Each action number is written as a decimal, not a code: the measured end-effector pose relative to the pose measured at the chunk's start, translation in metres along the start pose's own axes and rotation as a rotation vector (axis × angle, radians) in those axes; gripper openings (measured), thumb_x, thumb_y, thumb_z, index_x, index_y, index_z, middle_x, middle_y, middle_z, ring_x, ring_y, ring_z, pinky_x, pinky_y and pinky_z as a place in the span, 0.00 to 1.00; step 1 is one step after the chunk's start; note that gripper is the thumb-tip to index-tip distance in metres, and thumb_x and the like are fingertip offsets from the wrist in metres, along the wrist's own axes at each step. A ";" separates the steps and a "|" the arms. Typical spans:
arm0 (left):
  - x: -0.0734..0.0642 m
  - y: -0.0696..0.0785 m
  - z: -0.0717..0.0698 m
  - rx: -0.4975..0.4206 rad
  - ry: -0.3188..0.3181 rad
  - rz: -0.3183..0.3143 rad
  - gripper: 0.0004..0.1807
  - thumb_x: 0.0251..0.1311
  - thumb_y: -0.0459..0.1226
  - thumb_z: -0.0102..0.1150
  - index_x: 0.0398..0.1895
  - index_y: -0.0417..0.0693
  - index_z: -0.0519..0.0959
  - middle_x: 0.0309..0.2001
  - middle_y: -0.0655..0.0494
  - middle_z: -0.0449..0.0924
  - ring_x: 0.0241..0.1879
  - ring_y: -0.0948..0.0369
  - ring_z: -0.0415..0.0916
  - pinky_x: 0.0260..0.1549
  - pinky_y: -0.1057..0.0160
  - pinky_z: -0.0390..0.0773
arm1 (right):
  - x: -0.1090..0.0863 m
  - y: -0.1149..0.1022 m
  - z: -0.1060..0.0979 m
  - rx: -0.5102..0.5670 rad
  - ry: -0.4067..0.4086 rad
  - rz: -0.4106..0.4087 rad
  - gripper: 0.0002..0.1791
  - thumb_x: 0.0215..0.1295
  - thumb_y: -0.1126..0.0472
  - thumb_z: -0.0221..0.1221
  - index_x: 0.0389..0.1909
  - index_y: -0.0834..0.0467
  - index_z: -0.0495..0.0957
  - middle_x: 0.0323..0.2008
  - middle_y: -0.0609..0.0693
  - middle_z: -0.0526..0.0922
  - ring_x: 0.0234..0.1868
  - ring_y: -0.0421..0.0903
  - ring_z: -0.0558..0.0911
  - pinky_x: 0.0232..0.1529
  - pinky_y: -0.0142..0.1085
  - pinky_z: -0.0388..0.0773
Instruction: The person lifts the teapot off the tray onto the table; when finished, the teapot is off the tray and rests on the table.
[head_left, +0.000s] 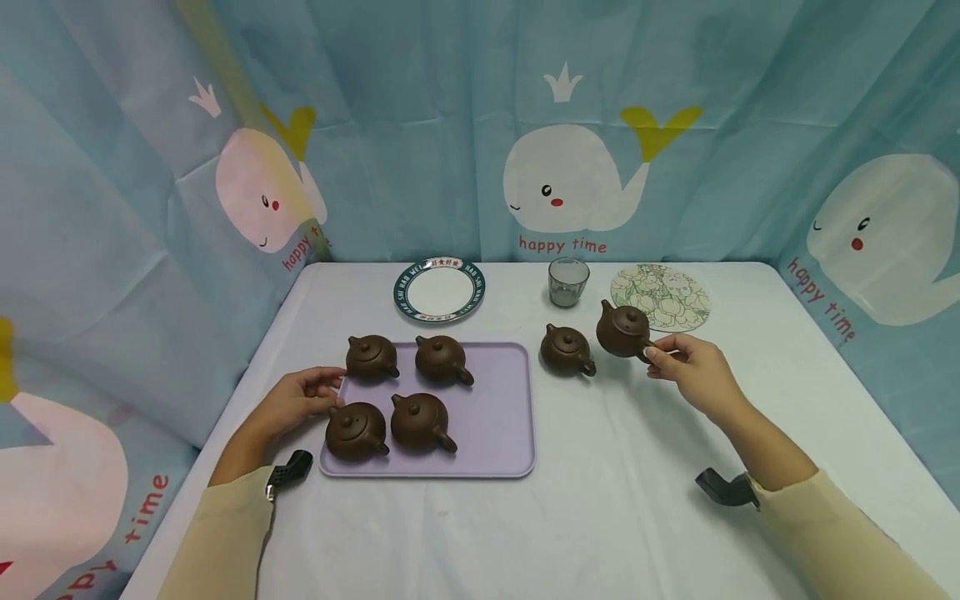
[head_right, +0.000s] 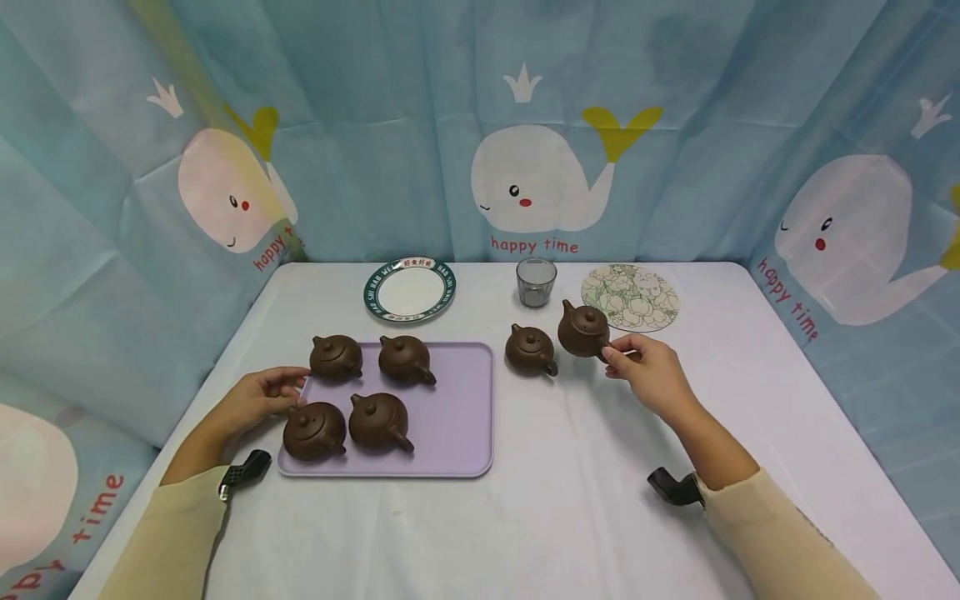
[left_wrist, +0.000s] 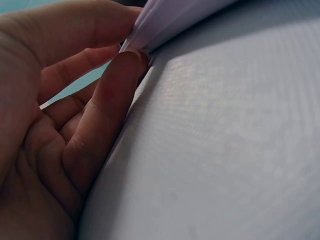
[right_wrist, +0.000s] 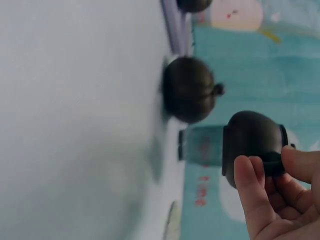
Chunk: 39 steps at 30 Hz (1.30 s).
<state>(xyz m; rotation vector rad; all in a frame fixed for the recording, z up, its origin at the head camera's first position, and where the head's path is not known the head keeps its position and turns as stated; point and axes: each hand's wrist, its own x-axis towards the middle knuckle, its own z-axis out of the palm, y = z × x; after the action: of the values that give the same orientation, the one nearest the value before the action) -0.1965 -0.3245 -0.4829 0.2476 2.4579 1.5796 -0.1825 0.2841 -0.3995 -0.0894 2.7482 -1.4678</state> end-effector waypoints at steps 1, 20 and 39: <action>0.000 0.000 0.000 -0.002 0.001 0.001 0.28 0.58 0.26 0.63 0.63 0.30 0.69 0.48 0.34 0.77 0.36 0.61 0.81 0.35 0.65 0.79 | 0.002 0.004 -0.001 0.001 -0.002 0.011 0.23 0.71 0.50 0.57 0.47 0.68 0.75 0.42 0.66 0.82 0.39 0.49 0.86 0.42 0.30 0.78; 0.000 -0.002 0.000 0.013 0.012 0.017 0.29 0.56 0.28 0.66 0.62 0.30 0.70 0.48 0.35 0.77 0.36 0.62 0.80 0.34 0.66 0.78 | 0.020 0.050 -0.005 -0.009 -0.084 0.036 0.22 0.71 0.51 0.57 0.48 0.69 0.75 0.47 0.64 0.82 0.40 0.47 0.86 0.40 0.25 0.75; 0.001 -0.003 0.000 -0.026 -0.004 0.021 0.29 0.58 0.27 0.64 0.63 0.29 0.68 0.49 0.33 0.75 0.36 0.62 0.80 0.34 0.65 0.79 | 0.021 0.046 -0.014 -0.066 -0.109 0.061 0.28 0.70 0.46 0.56 0.52 0.69 0.74 0.45 0.63 0.82 0.41 0.52 0.85 0.40 0.31 0.78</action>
<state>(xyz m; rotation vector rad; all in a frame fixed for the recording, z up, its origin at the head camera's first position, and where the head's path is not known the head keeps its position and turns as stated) -0.1978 -0.3249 -0.4855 0.2730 2.4377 1.6171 -0.2057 0.3200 -0.4296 -0.0830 2.6872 -1.3167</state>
